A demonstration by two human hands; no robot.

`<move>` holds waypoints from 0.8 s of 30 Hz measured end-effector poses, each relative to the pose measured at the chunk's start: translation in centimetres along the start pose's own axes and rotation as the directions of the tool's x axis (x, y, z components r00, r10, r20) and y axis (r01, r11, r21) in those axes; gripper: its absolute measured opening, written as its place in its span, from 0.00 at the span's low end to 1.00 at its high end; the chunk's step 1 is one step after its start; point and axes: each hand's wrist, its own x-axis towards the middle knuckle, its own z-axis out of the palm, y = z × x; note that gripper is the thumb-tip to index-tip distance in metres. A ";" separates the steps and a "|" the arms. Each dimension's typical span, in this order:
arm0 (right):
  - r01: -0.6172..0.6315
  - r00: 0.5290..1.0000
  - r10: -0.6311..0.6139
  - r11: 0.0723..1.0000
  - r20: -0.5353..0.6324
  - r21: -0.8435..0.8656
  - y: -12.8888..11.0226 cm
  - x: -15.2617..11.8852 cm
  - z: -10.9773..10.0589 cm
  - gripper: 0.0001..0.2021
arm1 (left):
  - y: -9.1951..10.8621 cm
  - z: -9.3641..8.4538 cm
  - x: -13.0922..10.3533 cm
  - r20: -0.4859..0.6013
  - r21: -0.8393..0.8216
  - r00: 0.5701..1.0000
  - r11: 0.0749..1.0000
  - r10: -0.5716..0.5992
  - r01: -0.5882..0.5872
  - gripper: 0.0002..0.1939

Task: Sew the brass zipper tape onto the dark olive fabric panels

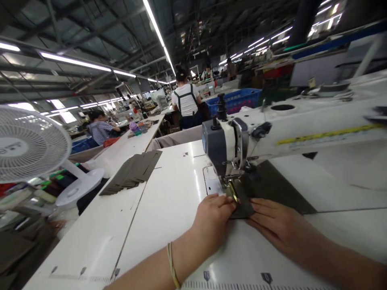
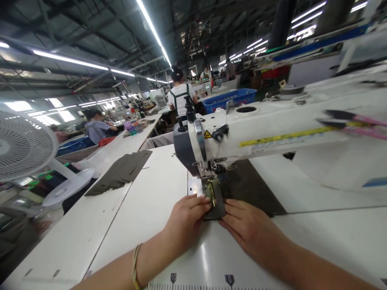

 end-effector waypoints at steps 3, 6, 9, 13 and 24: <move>-0.045 0.999 0.045 0.998 0.006 0.042 0.0 0.2 0.0 0.17 | 0.2 0.1 0.2 0.018 0.063 0.999 0.997 0.042 -0.043 0.09; -0.046 0.999 0.047 0.997 -0.009 0.069 0.2 0.7 -0.1 0.18 | 0.4 -0.1 0.5 0.043 0.101 0.998 0.993 0.054 -0.058 0.09; -0.057 0.998 0.059 0.995 -0.019 0.079 0.4 1.1 -0.1 0.17 | 0.3 -0.2 0.7 0.030 0.124 0.997 0.990 0.070 -0.073 0.08; -0.068 0.997 0.070 0.994 -0.022 0.083 0.8 1.5 -0.1 0.17 | -0.3 0.0 1.0 0.034 0.132 0.995 0.986 0.096 -0.100 0.08; -0.073 0.997 0.073 0.997 -0.010 0.021 2.5 2.5 0.4 0.16 | -1.8 0.5 2.5 0.074 0.178 0.996 0.982 0.045 -0.057 0.06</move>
